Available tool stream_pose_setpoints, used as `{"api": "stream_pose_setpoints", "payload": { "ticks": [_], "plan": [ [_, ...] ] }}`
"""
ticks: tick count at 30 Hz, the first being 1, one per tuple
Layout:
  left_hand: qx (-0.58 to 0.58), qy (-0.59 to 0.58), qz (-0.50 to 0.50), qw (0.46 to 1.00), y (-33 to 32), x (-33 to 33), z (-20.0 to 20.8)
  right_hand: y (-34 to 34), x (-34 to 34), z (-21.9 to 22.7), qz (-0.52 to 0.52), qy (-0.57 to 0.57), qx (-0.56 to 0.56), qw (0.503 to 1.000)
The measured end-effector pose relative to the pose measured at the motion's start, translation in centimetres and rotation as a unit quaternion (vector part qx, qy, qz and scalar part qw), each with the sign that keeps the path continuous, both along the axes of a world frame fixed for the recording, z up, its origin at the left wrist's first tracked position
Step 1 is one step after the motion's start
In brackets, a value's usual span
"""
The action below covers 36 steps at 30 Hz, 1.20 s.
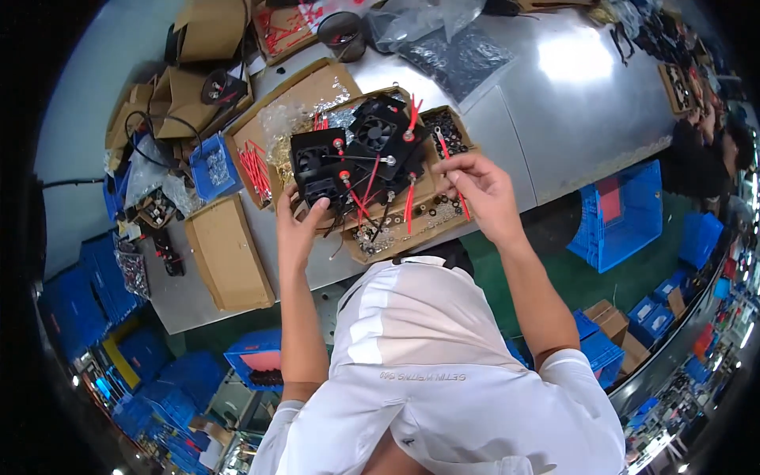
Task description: Assembling and inspecting electronic components and wiring at a factory workstation.
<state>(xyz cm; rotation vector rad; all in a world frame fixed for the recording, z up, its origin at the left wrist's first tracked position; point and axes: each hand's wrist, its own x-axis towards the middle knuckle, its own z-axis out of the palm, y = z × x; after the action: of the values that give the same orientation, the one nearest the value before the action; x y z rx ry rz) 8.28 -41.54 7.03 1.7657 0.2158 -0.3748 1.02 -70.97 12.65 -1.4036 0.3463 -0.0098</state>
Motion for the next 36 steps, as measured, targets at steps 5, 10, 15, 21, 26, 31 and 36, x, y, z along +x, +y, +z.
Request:
{"api": "stream_pose_setpoints", "payload": {
  "ticks": [5, 10, 15, 21, 26, 31, 36],
  "plan": [
    [0.14, -0.101, -0.023, 0.985, 1.1, -0.6, -1.0, -0.6, -0.4, 0.4, -0.044, 0.036, 0.089, 0.994],
    [0.21, -0.224, 0.016, 0.951, -1.3, -3.2, 3.3, -1.5, -1.9, -0.6, -0.028, 0.055, 0.101, 0.993],
    [0.036, 0.041, 0.012, 0.998, -5.7, -6.0, 0.3, 2.2, -1.8, -1.5, 0.102, 0.057, 0.11, 0.987],
    [0.157, -0.029, 0.009, 0.987, -6.8, -5.2, -2.2, 7.0, 0.6, -1.0, 0.215, 0.107, 0.162, 0.957],
    [-0.053, -0.054, 0.121, 0.99, -7.6, -5.6, -6.2, 8.7, 1.9, -1.9, 0.234, 0.089, 0.144, 0.957],
    [-0.188, 0.099, 0.188, 0.959, -8.5, -4.5, -3.3, 7.6, 2.4, -3.4, 0.229, 0.105, 0.087, 0.964],
    [-0.257, 0.135, 0.175, 0.941, -7.7, -4.7, -3.3, 7.7, 2.2, -2.3, 0.218, 0.139, 0.034, 0.965]
  ]
}}
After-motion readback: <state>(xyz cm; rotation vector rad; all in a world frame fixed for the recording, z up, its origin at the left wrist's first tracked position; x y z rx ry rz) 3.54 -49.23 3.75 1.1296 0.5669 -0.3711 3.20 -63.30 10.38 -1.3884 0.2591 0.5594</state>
